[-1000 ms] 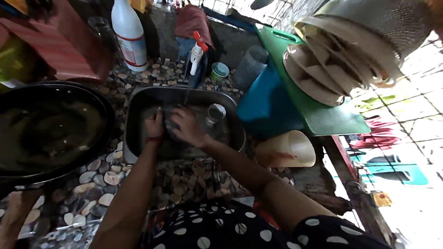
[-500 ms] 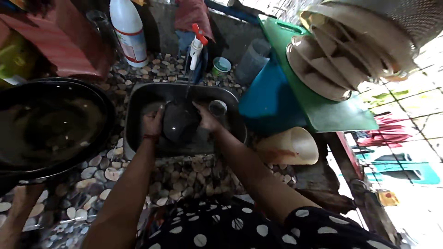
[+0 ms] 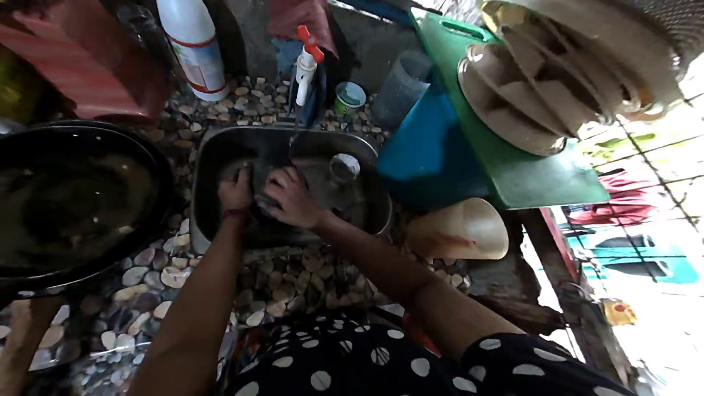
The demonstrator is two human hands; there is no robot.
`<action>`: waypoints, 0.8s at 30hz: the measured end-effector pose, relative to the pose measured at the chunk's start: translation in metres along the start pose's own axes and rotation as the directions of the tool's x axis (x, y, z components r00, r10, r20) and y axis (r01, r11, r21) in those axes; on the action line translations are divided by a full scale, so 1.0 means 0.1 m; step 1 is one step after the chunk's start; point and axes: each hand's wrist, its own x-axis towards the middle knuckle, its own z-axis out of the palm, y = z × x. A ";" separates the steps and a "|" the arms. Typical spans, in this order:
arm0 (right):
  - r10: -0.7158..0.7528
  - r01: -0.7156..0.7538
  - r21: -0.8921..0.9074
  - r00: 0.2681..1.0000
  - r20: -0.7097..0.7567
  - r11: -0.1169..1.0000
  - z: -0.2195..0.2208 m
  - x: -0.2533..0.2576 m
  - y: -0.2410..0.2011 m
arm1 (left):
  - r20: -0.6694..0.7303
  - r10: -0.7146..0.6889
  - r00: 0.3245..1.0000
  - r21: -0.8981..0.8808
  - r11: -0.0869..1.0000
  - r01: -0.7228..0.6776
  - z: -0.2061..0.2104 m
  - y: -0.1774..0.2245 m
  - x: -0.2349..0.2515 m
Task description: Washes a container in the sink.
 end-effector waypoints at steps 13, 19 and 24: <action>0.196 -0.188 0.076 0.975 -0.103 0.979 -0.12 0.04 0.10 | -0.023 0.001 1.000 0.093 0.996 0.001 0.05 0.06 -0.06; -0.042 0.040 -0.027 0.996 -0.075 0.999 -0.05 -0.16 -0.01 | -0.030 -0.033 0.999 0.106 0.994 0.036 0.02 0.08 -0.08; 0.321 -0.301 0.147 0.937 -0.140 0.942 -0.17 -0.04 0.23 | -0.027 -0.026 0.999 0.093 0.995 0.029 0.04 0.10 -0.09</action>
